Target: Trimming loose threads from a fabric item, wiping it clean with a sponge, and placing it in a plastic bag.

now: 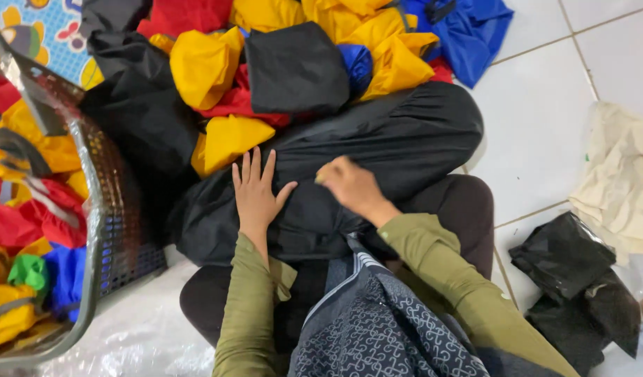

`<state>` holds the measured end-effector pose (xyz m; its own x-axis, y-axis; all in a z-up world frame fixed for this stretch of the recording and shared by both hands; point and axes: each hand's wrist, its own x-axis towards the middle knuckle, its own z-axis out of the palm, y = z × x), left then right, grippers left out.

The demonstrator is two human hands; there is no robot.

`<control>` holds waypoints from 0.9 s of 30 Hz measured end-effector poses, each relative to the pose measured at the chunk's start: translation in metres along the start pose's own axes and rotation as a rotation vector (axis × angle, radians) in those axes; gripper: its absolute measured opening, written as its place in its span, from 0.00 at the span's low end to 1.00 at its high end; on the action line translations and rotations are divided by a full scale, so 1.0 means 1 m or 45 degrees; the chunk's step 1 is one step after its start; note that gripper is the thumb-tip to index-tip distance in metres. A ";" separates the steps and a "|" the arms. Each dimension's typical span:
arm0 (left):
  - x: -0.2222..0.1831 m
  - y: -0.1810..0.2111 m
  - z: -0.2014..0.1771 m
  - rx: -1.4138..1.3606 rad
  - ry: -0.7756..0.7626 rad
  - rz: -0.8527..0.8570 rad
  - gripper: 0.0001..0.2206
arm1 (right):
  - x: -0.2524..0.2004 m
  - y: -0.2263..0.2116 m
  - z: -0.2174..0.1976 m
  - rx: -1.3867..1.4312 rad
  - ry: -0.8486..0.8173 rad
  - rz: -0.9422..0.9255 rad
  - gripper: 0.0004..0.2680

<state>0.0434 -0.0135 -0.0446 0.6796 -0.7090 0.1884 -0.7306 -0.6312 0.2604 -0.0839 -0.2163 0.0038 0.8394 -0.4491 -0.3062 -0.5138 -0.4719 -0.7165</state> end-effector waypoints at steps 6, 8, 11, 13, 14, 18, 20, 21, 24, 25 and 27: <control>-0.001 -0.009 -0.001 -0.010 0.074 -0.101 0.37 | 0.066 0.175 -0.120 -0.820 1.109 -0.084 0.12; 0.002 -0.014 0.003 0.016 0.116 -0.130 0.33 | 0.069 0.177 -0.125 -0.732 1.175 -0.075 0.14; 0.004 -0.030 0.010 0.058 0.174 -0.211 0.28 | 0.057 0.108 -0.079 -0.511 1.184 -0.285 0.13; 0.000 -0.044 0.007 0.085 0.200 -0.277 0.26 | 0.040 0.048 -0.017 -0.371 1.117 -0.516 0.12; -0.004 -0.051 0.002 0.140 0.145 -0.356 0.28 | 0.029 0.023 0.021 -0.303 0.808 -0.646 0.12; -0.021 -0.065 -0.054 0.081 0.031 -0.703 0.35 | 0.001 -0.039 0.107 -0.386 0.330 -1.076 0.06; -0.029 -0.083 -0.078 -0.031 -0.134 -0.877 0.39 | 0.016 -0.053 0.067 -0.177 0.175 -0.558 0.09; -0.031 -0.091 -0.089 -0.158 -0.295 -1.044 0.43 | 0.025 -0.059 0.046 0.016 0.024 -0.038 0.14; -0.065 -0.166 -0.033 -0.336 -0.389 -1.145 0.44 | 0.081 0.082 -0.011 -0.946 0.786 -0.409 0.06; -0.056 -0.152 -0.048 -0.340 -0.393 -1.154 0.44 | 0.081 0.108 -0.049 -0.950 0.776 -0.412 0.06; -0.038 -0.124 -0.080 -0.498 -0.368 -1.218 0.40 | 0.081 0.161 -0.128 -0.894 1.006 -0.205 0.08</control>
<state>0.1129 0.1166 -0.0086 0.8797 -0.0534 -0.4725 0.2036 -0.8556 0.4758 -0.1215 -0.4252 -0.0560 0.6829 -0.5879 0.4336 -0.6058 -0.7874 -0.1136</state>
